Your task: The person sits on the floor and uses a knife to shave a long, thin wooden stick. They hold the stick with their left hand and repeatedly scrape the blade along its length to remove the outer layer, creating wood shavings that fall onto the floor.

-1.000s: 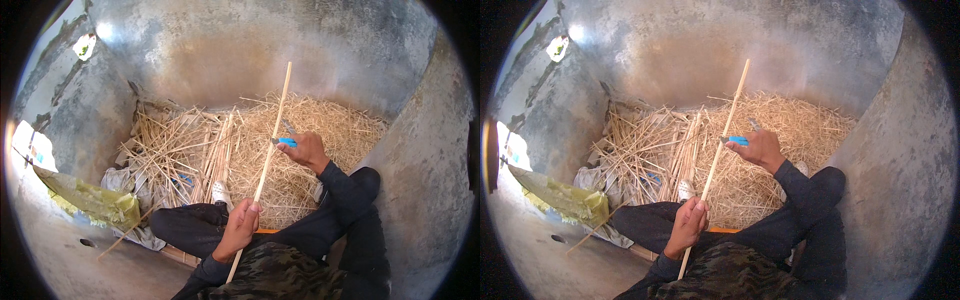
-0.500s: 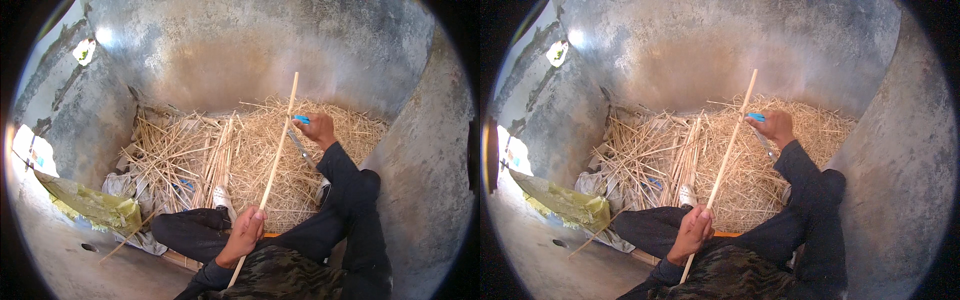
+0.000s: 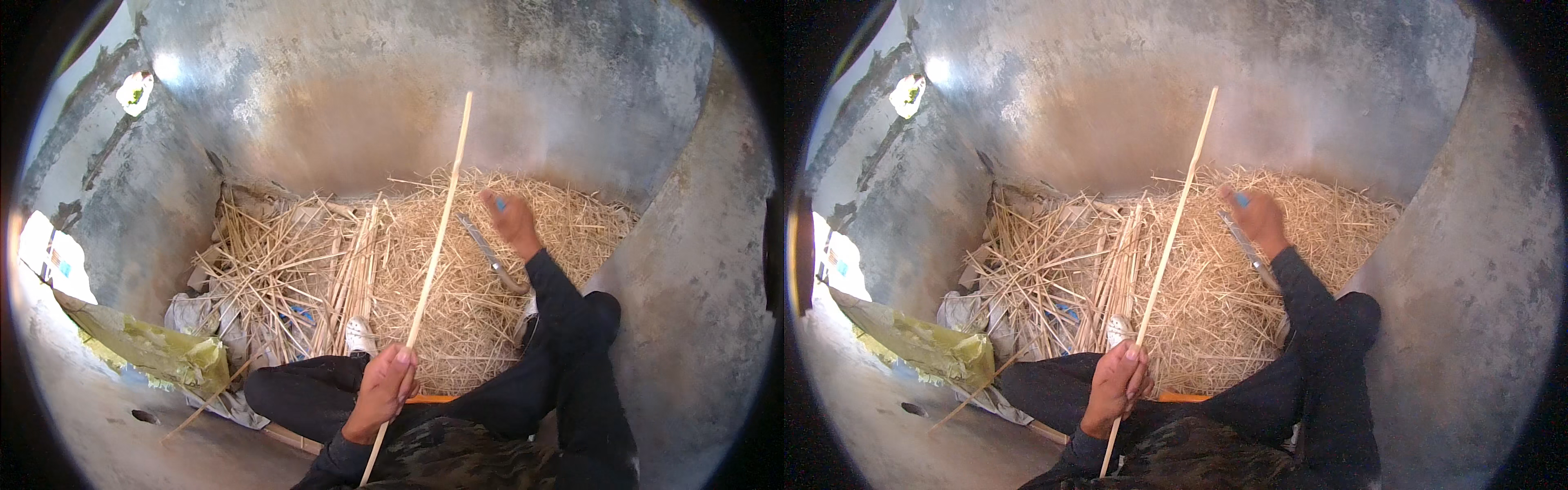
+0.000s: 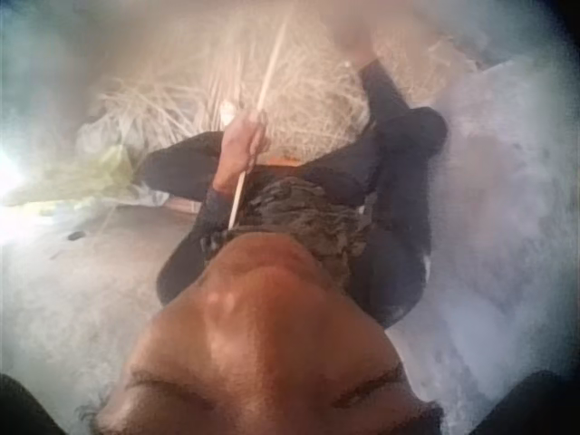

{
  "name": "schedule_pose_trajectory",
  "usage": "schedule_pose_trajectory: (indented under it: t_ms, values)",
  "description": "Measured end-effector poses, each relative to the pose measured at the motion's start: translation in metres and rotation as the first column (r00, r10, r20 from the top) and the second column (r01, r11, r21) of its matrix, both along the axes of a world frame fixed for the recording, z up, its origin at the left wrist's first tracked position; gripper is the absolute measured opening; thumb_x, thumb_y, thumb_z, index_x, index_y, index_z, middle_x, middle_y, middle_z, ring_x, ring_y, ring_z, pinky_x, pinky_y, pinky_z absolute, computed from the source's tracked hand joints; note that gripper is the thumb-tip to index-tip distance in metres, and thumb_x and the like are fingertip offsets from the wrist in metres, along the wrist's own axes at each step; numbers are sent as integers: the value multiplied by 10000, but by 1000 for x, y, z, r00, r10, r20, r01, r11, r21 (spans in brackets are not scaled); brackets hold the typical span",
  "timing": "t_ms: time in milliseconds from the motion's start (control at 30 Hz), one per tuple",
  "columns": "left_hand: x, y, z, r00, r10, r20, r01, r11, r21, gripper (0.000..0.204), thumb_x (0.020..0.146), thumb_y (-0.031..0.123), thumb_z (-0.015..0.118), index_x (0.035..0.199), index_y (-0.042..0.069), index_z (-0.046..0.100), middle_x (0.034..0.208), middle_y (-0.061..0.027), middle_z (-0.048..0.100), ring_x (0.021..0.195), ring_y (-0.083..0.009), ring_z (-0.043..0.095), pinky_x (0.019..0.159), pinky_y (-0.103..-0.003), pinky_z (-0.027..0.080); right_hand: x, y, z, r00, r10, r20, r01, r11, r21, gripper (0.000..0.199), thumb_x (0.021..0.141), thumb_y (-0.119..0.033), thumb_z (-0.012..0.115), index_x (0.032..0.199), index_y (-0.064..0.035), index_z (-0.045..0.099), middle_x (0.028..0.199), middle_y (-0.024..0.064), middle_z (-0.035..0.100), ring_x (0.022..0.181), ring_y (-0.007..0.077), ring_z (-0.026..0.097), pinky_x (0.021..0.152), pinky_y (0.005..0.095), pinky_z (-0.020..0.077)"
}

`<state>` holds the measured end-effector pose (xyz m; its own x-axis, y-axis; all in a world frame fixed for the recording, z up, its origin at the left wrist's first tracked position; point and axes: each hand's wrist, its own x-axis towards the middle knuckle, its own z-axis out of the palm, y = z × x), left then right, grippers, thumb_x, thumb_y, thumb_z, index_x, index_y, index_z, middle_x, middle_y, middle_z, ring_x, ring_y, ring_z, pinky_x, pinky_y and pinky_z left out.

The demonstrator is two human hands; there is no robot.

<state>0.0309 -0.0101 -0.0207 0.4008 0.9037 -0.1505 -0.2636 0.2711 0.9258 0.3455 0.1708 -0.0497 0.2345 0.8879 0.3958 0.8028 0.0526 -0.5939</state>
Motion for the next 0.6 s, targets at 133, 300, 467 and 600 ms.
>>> schedule_pose_trajectory:
  t_ms: [133,300,467,600]
  values:
    - [9,10,5,971,-40,237,78,985,-153,215,1017,244,378,949,65,475,467,58,324,311,-61,251,394,-212,263,-77,-84,-4,893,434,119,-450,867,216,593,815,-645,560,594,-95,578,479,83,500,426,269,521,438,372,399]
    - [8,4,4,908,-44,416,187,932,-311,191,1016,228,375,980,62,461,458,61,319,310,-52,260,411,-211,251,-96,-115,11,821,459,339,-516,851,96,651,758,-713,569,608,-85,646,449,85,523,404,248,554,413,354,421]
    - [5,-1,3,877,-78,474,248,919,-308,192,1022,249,374,971,79,446,478,52,308,331,-59,240,421,-211,242,-82,-106,16,851,401,340,-441,896,47,688,753,-743,538,551,-92,626,447,101,524,404,261,555,408,362,421]
    - [6,-7,6,913,-68,403,190,943,-272,200,1019,255,378,963,76,447,464,60,319,325,-52,248,420,-207,263,-83,-105,19,816,403,415,-458,888,38,618,748,-723,565,562,-134,597,463,70,517,411,269,536,426,389,405]
